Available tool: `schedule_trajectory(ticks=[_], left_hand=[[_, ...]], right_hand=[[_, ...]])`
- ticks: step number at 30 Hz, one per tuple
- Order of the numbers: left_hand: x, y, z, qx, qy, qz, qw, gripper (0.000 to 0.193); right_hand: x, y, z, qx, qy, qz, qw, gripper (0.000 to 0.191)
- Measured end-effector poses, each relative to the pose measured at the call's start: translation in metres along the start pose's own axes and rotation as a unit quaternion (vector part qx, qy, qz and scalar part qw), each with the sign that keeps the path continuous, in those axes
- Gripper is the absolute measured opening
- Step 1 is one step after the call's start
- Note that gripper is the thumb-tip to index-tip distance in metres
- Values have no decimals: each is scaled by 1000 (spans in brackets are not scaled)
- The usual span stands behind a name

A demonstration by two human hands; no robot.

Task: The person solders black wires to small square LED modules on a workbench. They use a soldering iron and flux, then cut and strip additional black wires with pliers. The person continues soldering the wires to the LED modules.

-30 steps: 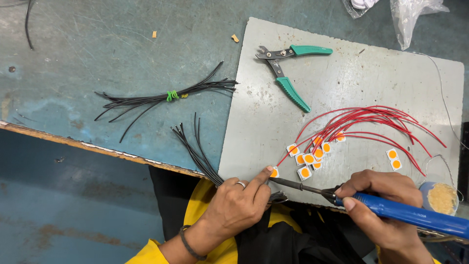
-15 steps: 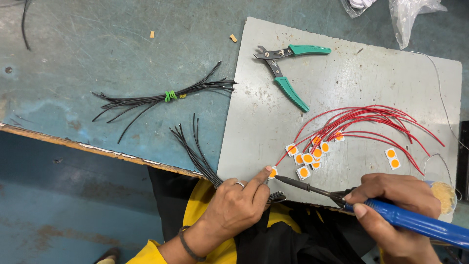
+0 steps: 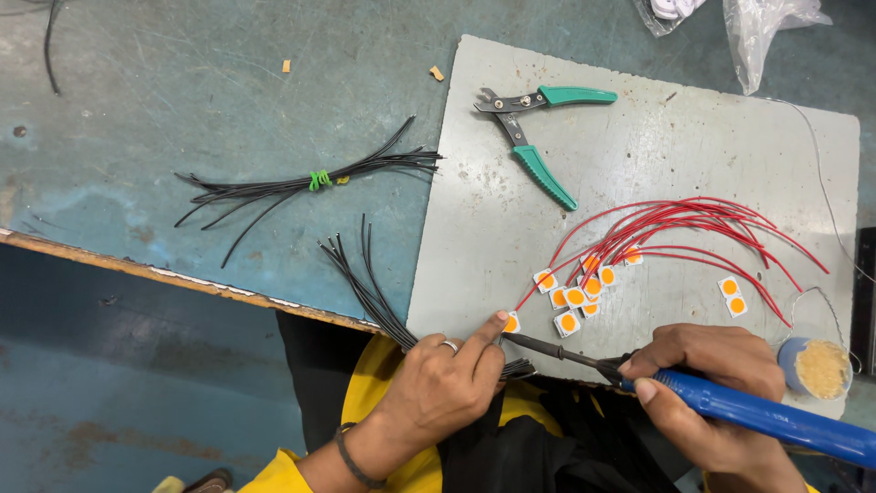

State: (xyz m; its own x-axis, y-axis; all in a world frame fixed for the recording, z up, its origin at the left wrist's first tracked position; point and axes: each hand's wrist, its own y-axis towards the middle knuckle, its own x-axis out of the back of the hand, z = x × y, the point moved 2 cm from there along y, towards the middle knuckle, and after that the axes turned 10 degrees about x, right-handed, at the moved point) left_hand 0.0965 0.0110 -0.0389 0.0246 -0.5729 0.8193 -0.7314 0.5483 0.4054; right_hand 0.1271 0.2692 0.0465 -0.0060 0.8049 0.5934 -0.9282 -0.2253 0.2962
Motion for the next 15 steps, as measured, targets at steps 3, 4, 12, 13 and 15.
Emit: schedule_trajectory(ticks=[3, 4, 12, 13, 15], left_hand=[[-1, -1, -2, 4, 6, -3, 1000, 17], [-2, -1, -3, 5, 7, -3, 1000, 17], [-4, -3, -9, 20, 0, -8, 1000, 19], [-4, -3, -9, 20, 3, -7, 1000, 19], [-3, -2, -9, 19, 7, -9, 1000, 19]], right_hand=[[0, 0, -1, -6, 2, 1, 1000, 13], [1, -1, -1, -8, 8, 1, 1000, 13], [11, -18, -8, -36, 7, -45, 998, 17], [12, -21, -10, -42, 8, -49, 998, 17], [12, -24, -12, -44, 7, -48, 998, 17]])
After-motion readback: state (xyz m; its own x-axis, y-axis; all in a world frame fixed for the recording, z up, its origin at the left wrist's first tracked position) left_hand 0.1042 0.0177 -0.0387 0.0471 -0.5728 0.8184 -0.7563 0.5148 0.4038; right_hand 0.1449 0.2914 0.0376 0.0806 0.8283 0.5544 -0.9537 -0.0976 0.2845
